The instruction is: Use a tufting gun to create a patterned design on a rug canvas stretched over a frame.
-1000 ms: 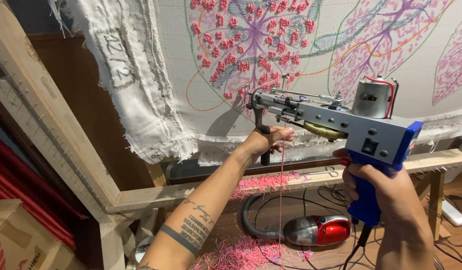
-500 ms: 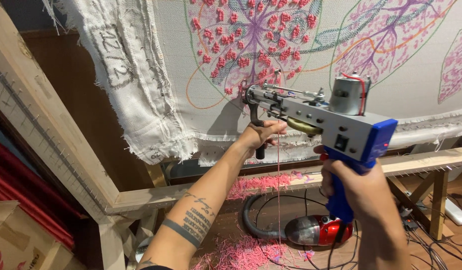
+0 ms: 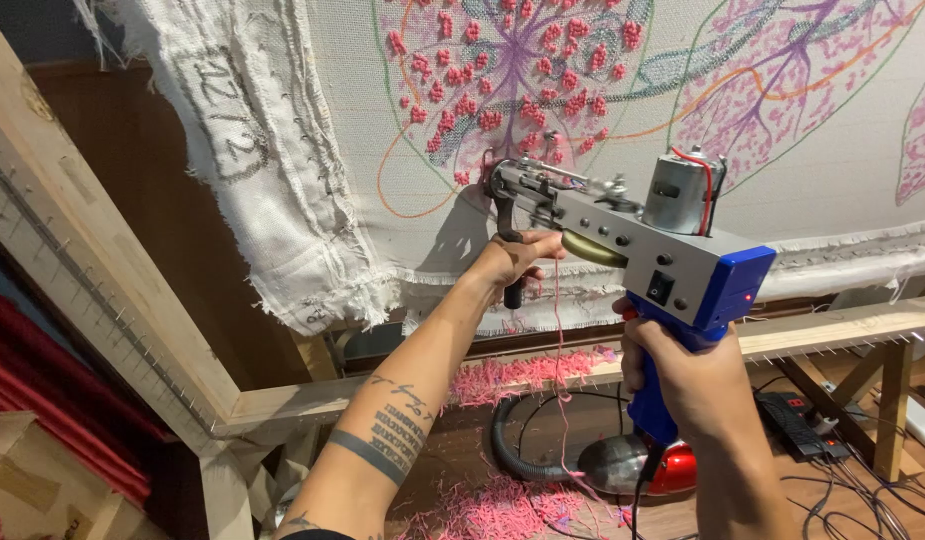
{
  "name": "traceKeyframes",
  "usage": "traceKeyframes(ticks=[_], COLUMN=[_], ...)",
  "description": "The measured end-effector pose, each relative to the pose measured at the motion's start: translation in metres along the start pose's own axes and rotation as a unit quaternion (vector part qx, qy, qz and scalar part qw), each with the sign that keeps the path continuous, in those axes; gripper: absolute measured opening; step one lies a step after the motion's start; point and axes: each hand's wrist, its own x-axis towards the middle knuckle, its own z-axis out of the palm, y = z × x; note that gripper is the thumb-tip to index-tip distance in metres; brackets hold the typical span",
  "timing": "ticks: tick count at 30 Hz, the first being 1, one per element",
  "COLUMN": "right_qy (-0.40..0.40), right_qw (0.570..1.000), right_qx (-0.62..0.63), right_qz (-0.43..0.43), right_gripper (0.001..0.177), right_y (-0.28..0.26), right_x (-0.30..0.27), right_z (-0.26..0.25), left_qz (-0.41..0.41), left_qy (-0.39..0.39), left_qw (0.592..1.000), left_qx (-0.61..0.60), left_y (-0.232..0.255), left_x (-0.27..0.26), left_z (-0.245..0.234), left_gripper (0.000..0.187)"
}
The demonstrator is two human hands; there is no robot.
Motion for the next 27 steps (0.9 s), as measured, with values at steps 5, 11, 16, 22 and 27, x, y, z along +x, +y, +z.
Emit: traceKeyframes(ticks=[5, 11, 16, 22, 27], right_qy=[-0.011, 0.002, -0.015, -0.015, -0.037], right_qw=[1.0, 1.0, 0.999, 1.0, 0.997], right_qx=[-0.014, -0.018, 0.026, 0.017, 0.061], right_qz=[-0.017, 0.002, 0.028, 0.02, 0.011], right_gripper=[0.018, 0.023, 0.034, 0.025, 0.031], right_y=[0.0, -0.006, -0.007, -0.019, -0.019], right_x=[0.002, 0.002, 0.012, 0.005, 0.005], right_z=[0.0, -0.005, -0.036, -0.069, -0.084], left_qz=[-0.006, 0.011, 0.011, 0.068, 0.06], left_qy=[-0.008, -0.034, -0.092, -0.034, -0.022], left_qw=[1.0, 0.999, 0.994, 0.997, 0.997], left_qx=[0.002, -0.039, -0.052, -0.027, -0.041], left_y=[0.007, 0.007, 0.014, 0.004, 0.027], left_x=[-0.003, -0.004, -0.01, -0.022, -0.043], left_z=[-0.002, -0.003, 0.008, 0.037, 0.05], left_gripper=[0.034, 0.042, 0.058, 0.029, 0.02])
